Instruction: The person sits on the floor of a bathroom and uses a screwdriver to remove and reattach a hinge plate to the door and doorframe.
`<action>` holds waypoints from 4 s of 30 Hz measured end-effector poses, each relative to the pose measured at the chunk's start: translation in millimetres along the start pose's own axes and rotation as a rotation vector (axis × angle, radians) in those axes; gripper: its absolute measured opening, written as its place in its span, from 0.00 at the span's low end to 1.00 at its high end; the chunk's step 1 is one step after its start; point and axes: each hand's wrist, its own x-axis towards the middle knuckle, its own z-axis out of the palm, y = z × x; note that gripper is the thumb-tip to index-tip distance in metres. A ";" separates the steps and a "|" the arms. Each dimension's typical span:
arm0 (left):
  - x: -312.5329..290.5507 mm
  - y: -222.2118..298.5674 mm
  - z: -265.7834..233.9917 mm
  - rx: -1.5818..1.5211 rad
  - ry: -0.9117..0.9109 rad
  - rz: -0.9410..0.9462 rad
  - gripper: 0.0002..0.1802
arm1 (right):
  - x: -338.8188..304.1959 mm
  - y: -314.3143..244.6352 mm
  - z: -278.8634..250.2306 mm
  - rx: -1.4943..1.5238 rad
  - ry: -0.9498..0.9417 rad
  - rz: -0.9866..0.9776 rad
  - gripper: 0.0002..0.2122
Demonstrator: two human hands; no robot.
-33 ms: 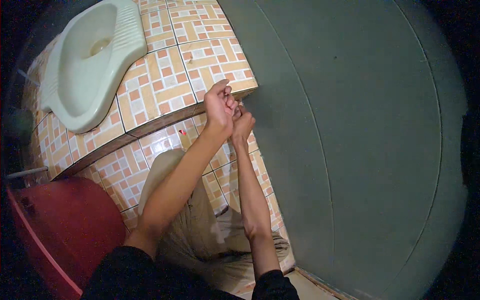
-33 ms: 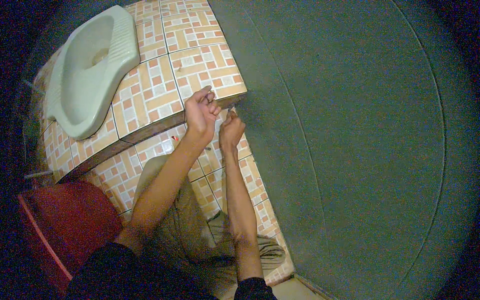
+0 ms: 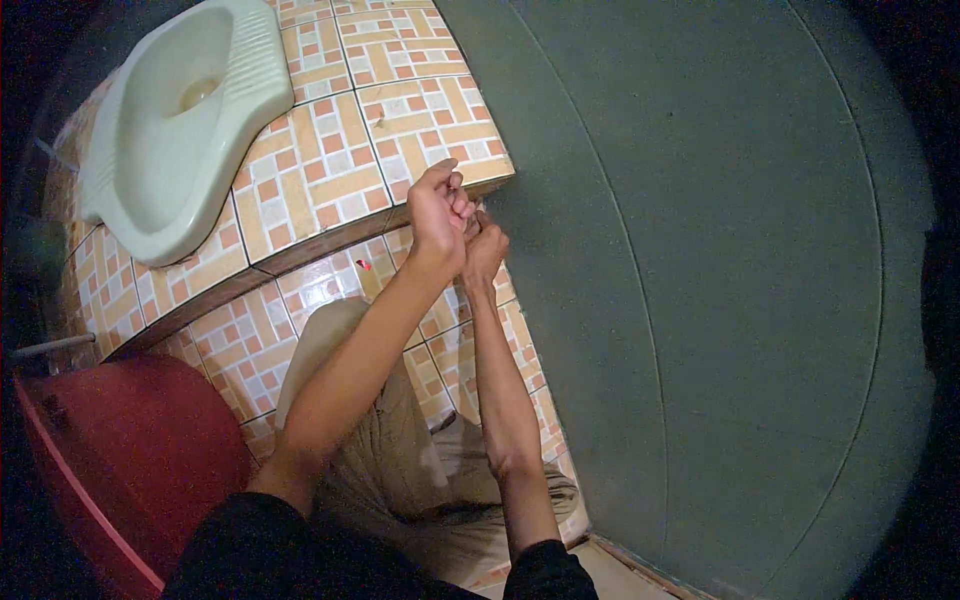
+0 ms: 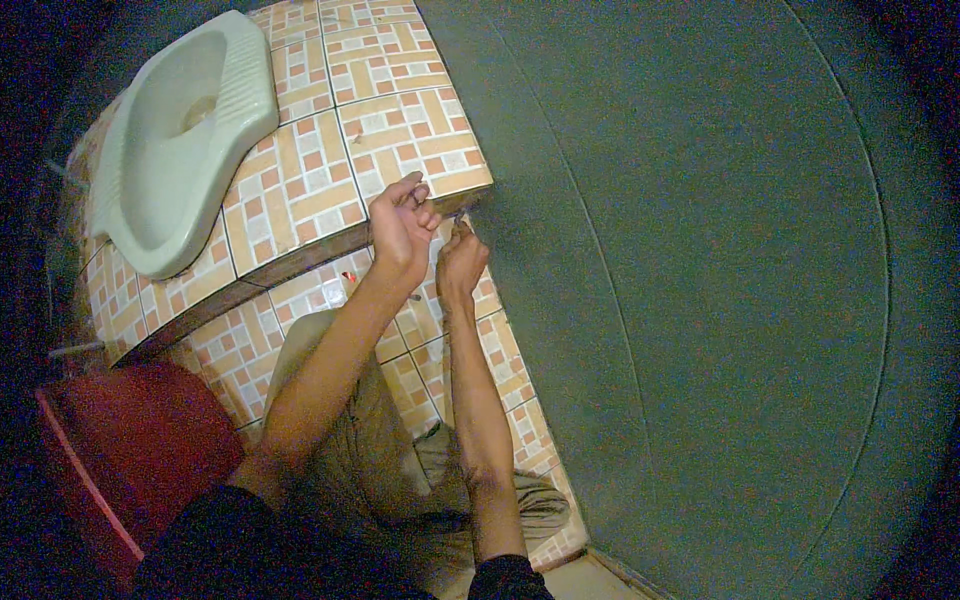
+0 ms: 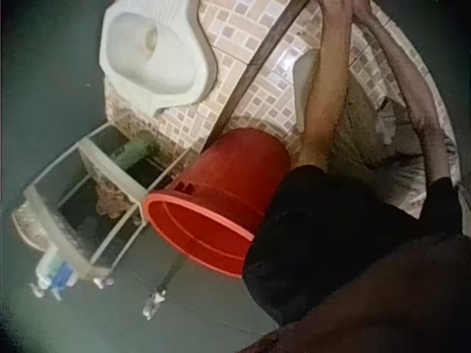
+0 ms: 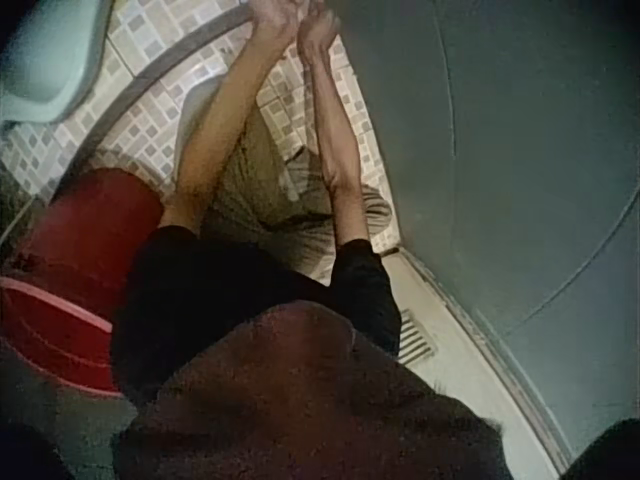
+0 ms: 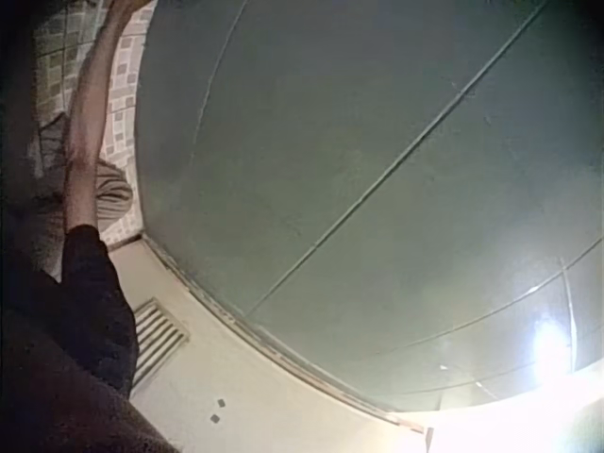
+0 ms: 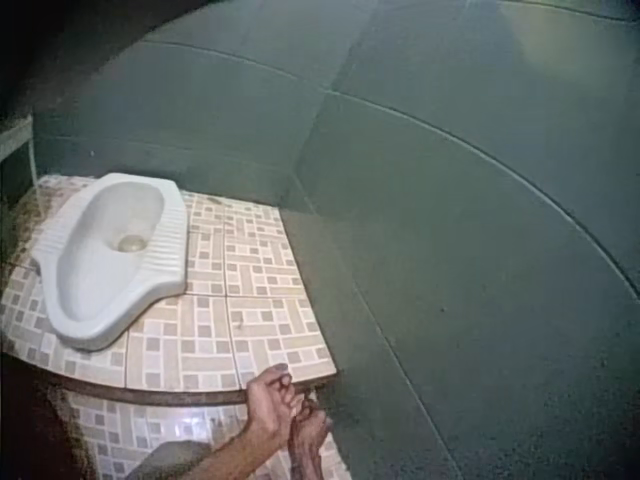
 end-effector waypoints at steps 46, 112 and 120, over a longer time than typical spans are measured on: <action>2.4 -4.8 -2.3 -0.001 -0.021 -0.001 0.17 | 12.8 22.0 3.0 -0.394 -0.237 -0.339 0.15; 0.9 -1.5 0.4 -0.016 -0.009 -0.019 0.14 | 15.8 24.8 -5.0 -0.378 -0.224 -0.475 0.18; 5.6 -2.1 -3.1 -0.009 -0.040 -0.007 0.15 | 22.6 27.5 -7.8 -0.403 -0.197 -0.444 0.19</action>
